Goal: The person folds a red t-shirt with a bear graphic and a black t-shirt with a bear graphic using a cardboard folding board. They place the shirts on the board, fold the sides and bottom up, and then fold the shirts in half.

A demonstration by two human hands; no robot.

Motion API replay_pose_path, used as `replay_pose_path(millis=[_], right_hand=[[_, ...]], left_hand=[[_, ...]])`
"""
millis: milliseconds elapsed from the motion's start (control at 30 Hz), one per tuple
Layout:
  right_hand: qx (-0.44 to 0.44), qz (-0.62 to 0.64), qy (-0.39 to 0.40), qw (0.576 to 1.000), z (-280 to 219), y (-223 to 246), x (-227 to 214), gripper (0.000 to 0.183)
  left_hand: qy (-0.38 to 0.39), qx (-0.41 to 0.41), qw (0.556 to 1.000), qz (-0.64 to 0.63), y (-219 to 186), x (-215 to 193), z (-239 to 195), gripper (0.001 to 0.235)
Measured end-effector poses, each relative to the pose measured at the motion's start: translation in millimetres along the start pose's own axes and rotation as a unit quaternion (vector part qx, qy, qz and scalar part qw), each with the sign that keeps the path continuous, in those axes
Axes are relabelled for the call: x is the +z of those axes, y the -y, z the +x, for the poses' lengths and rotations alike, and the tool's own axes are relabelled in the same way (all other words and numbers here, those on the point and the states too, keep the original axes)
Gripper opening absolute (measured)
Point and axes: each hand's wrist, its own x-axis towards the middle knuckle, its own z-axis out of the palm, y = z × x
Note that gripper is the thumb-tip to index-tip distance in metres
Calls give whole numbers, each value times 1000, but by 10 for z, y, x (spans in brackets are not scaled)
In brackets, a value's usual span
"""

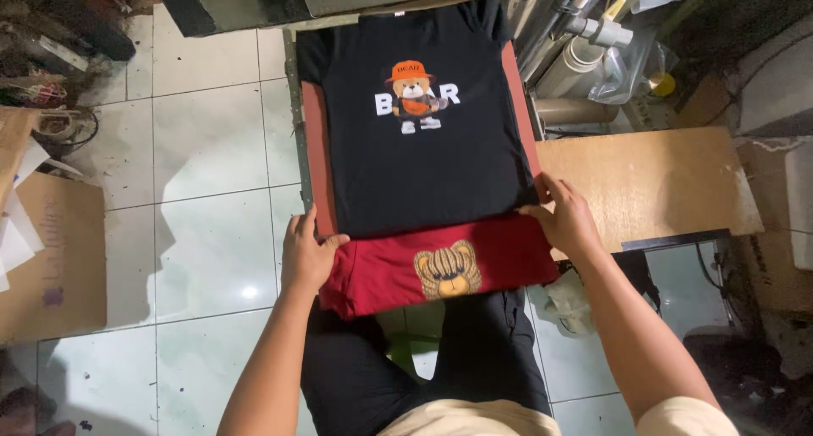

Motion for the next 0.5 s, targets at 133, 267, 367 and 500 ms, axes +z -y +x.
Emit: replay_pose_path(millis=[133, 267, 367, 500], right_hand=[[-6, 25, -14, 1000, 286, -132, 124, 51], [6, 18, -14, 1000, 477, -115, 155, 47], [19, 15, -13, 1000, 556, -126, 188, 52], [-7, 11, -1, 1000, 583, -78, 122, 43]], left_hand=[[0, -3, 1000, 2, 15, 68, 299, 91], [7, -9, 1000, 11, 36, 116, 506, 90], [16, -19, 999, 20, 60, 154, 612, 88], [42, -52, 997, 36, -109, 31, 588, 87]])
